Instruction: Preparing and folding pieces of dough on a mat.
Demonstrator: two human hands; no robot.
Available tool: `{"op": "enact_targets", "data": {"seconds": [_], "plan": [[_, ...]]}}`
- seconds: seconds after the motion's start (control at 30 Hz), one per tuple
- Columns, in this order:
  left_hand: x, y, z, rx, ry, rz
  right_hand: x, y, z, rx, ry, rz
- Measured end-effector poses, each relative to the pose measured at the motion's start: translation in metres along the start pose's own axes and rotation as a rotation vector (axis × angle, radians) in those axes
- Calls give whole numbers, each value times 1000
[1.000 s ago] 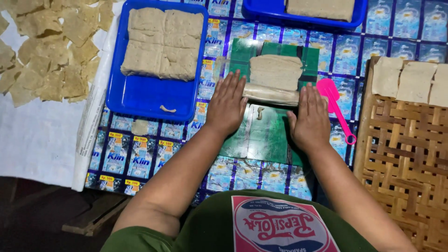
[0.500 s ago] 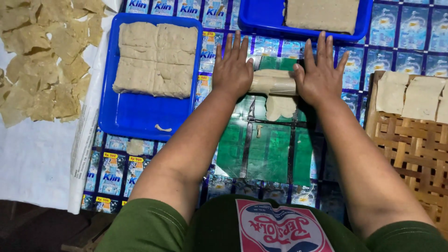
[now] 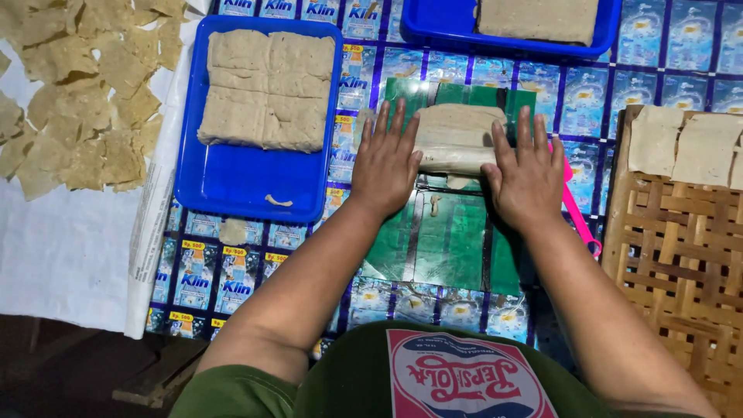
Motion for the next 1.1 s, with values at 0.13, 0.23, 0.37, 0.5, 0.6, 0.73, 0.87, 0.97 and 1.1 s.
{"op": "enact_targets", "data": {"seconds": [0.13, 0.23, 0.37, 0.5, 0.6, 0.73, 0.87, 0.97, 1.1], "plan": [[-37, 5, 3, -63, 99, 61, -35, -9, -2, -37, 68, -63], [-58, 0, 10, -81, 161, 108, -56, -17, -12, -73, 99, -83], [-60, -16, 14, 1, 230, 208, -75, 7, 8, -128, -36, -19], [-34, -8, -11, 39, 392, 335, -44, 30, 5, -94, -157, -23], [-4, -17, -7, 60, 400, 323, -19, 42, -2, -84, -44, -46], [35, -34, 20, 54, 221, 289, 16, 36, -16, 28, -97, 11], [54, -13, -4, -99, 3, 144, 40, 43, -1, 92, -66, 89], [75, -8, 13, -35, 64, 7, 56, 33, 11, -5, -194, 243], [63, -3, 16, -4, 72, -39, 40, 25, 7, -25, -162, 216]]}}
Point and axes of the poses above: each hand's wrist, its own x-axis towards the middle knuckle, its own z-axis out of the palm, y = z × x, the point moved 3 cm from there along x, towards the middle knuckle, and after that the axes turned 4 degrees about y, right-handed, at the moved point
